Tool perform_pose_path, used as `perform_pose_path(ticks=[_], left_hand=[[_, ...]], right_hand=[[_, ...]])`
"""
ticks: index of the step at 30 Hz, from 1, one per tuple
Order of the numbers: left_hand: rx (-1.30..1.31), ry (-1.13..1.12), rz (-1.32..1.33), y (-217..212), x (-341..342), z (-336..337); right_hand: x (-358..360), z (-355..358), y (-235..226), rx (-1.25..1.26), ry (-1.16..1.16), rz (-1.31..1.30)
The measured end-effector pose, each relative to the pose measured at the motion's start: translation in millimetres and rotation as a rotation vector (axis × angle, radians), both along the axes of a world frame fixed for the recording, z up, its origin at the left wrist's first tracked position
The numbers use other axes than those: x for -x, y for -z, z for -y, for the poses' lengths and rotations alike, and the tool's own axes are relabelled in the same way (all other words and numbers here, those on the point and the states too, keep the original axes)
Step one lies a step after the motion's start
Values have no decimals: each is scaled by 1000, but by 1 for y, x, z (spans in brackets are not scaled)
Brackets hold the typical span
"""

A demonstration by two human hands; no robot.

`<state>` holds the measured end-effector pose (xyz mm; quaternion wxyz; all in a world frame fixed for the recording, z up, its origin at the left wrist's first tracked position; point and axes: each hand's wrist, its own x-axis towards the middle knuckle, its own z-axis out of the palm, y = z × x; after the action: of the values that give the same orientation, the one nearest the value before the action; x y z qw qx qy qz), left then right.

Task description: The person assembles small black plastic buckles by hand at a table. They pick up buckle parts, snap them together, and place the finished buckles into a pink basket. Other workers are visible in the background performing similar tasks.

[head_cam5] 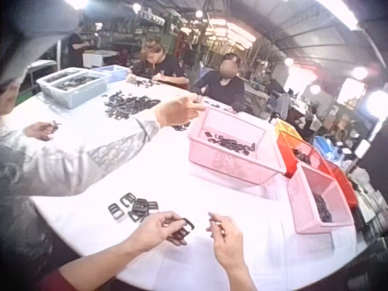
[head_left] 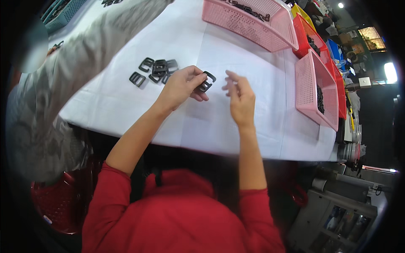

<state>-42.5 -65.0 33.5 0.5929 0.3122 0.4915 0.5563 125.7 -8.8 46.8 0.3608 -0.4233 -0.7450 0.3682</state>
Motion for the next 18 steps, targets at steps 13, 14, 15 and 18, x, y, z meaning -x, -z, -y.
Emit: perform_pose_path(ticks=[13, 14, 15, 18], left_hand=[[125, -24, 288, 29, -37, 22], [134, -46, 325, 29, -37, 21], [130, -51, 345, 31, -35, 18], [115, -57, 393, 37, -30, 14]], right_hand=[[-10, 32, 20, -848, -96, 391], [-8, 30, 18, -879, -102, 400], [-6, 27, 16, -913, -101, 408], [2, 23, 17, -933, -98, 533]])
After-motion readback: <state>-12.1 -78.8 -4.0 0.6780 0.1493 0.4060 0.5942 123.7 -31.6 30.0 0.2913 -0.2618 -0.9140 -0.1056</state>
